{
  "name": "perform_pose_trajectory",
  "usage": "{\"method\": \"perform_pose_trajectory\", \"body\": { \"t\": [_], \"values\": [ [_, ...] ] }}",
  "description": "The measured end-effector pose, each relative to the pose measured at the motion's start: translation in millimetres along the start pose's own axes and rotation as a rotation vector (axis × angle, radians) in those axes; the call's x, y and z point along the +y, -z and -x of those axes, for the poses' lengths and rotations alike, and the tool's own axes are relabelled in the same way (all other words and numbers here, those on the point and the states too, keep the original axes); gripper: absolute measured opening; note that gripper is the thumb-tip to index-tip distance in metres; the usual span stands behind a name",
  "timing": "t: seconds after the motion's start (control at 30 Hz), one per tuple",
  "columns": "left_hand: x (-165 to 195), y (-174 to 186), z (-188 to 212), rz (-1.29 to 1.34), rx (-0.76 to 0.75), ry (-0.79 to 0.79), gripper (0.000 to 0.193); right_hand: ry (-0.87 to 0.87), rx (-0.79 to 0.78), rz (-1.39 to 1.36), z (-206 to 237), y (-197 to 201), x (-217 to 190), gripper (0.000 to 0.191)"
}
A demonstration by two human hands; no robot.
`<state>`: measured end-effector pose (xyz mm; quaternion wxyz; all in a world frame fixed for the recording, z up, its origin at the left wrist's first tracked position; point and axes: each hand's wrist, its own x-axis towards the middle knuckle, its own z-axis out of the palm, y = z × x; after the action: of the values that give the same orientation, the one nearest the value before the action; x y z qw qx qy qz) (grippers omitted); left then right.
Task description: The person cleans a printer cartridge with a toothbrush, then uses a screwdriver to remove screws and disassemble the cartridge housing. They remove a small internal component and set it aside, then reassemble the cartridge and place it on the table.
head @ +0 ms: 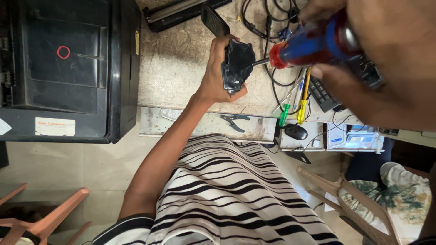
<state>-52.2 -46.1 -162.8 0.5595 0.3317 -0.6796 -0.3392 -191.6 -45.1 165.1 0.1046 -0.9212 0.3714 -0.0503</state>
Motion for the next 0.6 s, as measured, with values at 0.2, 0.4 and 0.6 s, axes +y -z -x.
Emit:
{"method": "perform_pose_trajectory", "body": {
  "t": [0.2, 0.4, 0.6],
  "values": [
    [-0.7, -1.7, -0.4, -0.025, -0.007, -0.027, 0.091, -0.045, -0.009, 0.208, 19.1, -10.7, 14.6, 0.066],
    [-1.4, -0.7, 1.3, -0.004, 0.003, -0.023, 0.094, -0.108, 0.07, 0.145, 76.1, -51.0, 56.5, 0.045],
    [0.0, 0.6, 1.0, -0.025, -0.011, -0.025, 0.095, -0.508, -0.202, -0.217, 136.0, -122.1, 112.2, 0.046]
  ]
}}
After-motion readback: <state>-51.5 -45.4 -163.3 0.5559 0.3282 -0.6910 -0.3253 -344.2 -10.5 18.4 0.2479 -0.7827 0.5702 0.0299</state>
